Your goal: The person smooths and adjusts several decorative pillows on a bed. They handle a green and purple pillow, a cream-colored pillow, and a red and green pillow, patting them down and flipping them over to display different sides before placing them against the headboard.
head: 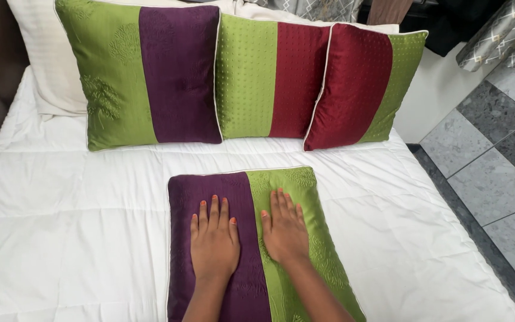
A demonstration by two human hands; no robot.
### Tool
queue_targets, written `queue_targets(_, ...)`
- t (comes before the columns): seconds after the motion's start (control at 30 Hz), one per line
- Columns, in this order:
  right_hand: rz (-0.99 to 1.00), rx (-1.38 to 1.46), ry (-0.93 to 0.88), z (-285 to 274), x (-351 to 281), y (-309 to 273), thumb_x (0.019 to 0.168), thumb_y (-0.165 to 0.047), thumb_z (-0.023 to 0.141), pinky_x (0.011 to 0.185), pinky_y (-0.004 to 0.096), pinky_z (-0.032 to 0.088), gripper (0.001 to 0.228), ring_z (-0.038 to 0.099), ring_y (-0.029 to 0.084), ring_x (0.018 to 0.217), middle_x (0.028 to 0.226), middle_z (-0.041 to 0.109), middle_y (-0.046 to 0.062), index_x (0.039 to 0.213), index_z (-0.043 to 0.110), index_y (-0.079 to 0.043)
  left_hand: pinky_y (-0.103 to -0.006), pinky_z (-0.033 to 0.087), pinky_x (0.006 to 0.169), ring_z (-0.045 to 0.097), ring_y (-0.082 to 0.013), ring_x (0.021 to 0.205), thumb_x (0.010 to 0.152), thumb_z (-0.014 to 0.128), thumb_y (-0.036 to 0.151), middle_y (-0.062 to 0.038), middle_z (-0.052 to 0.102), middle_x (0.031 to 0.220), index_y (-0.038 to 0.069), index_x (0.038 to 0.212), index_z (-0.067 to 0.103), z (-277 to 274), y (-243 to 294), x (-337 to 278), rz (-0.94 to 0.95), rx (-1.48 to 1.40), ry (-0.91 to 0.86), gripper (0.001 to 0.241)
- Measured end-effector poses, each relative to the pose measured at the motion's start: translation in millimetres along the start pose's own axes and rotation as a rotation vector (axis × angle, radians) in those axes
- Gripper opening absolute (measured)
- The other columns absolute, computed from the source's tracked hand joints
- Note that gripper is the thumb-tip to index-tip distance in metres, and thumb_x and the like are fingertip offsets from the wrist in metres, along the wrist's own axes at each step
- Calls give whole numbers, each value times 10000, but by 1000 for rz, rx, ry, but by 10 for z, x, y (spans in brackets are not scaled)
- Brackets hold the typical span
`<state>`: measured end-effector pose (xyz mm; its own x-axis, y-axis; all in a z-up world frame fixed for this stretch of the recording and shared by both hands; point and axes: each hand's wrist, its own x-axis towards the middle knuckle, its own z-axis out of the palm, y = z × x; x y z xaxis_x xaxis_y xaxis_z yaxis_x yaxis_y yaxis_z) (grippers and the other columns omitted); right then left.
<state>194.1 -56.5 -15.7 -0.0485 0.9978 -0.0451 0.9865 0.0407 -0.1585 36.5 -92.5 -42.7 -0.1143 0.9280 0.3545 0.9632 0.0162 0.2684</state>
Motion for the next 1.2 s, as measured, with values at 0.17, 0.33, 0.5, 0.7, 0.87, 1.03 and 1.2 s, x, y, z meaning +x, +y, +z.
queue_targets(0.17, 79, -12, -2, 110, -81, 152, 1042, -486, 132, 1268, 389, 30, 679, 42, 170, 1575, 1717, 54, 30, 1628, 81, -148, -478, 195, 1217, 285, -287, 1499, 1031, 300, 386, -64, 358, 1613, 159, 1537, 398, -93, -89, -57, -56, 41, -58, 564)
queue_targets(0.33, 120, 8, 17, 195, -161, 370, 1049, -502, 109, 1265, 397, 33, 689, 17, 197, 1571, 1717, 10, 53, 1626, 34, -133, -482, 179, 1218, 253, -286, 1504, 1038, 253, 408, -43, 314, 1625, 189, 1557, 347, -136, -187, -106, -113, 57, -108, 571)
queue_targets(0.5, 250, 46, -7, 213, -256, 601, 1031, -531, 105, 1270, 397, 80, 735, 37, 213, 1574, 1720, 0, 57, 1635, 23, -123, -527, 191, 1210, 230, -307, 1514, 1039, 249, 409, -34, 280, 1653, 190, 1576, 317, -281, -294, -146, -223, -15, -189, 584)
queue_targets(0.7, 155, -47, 181, 10, -528, 347, 1072, -493, 189, 1254, 502, 54, 708, 58, 321, 1576, 1695, 61, 147, 1605, 99, -36, -563, 169, 1193, 229, -364, 1498, 997, 340, 371, -86, 301, 1637, 136, 1536, 375, -459, -104, -316, -56, 117, -18, 589)
queue_targets(0.87, -157, -77, 346, 201, -752, -10, 1063, -418, 305, 1238, 519, 92, 638, 157, 310, 1551, 1669, 202, 141, 1587, 232, -62, -588, 149, 1197, 262, -332, 1498, 990, 398, 368, -94, 360, 1596, 163, 1492, 446, -363, 307, -543, 153, -40, -53, 545)
queue_targets(1.03, -133, 31, 326, 252, -952, 6, 1028, -423, 373, 1247, 492, 131, 632, 219, 281, 1542, 1651, 285, 103, 1581, 313, -123, -580, 180, 1196, 319, -321, 1489, 997, 429, 376, -77, 410, 1597, 227, 1497, 497, -227, 178, -753, 225, -104, 118, 526)
queue_targets(1.2, -17, -45, 432, 443, -1010, 141, 1021, -500, 332, 1219, 518, 96, 675, 189, 298, 1521, 1648, 247, 121, 1579, 282, -124, -600, 193, 1173, 290, -349, 1475, 944, 465, 524, -78, 376, 1592, 341, 1482, 482, -301, 48, -773, 160, -68, 142, 568)
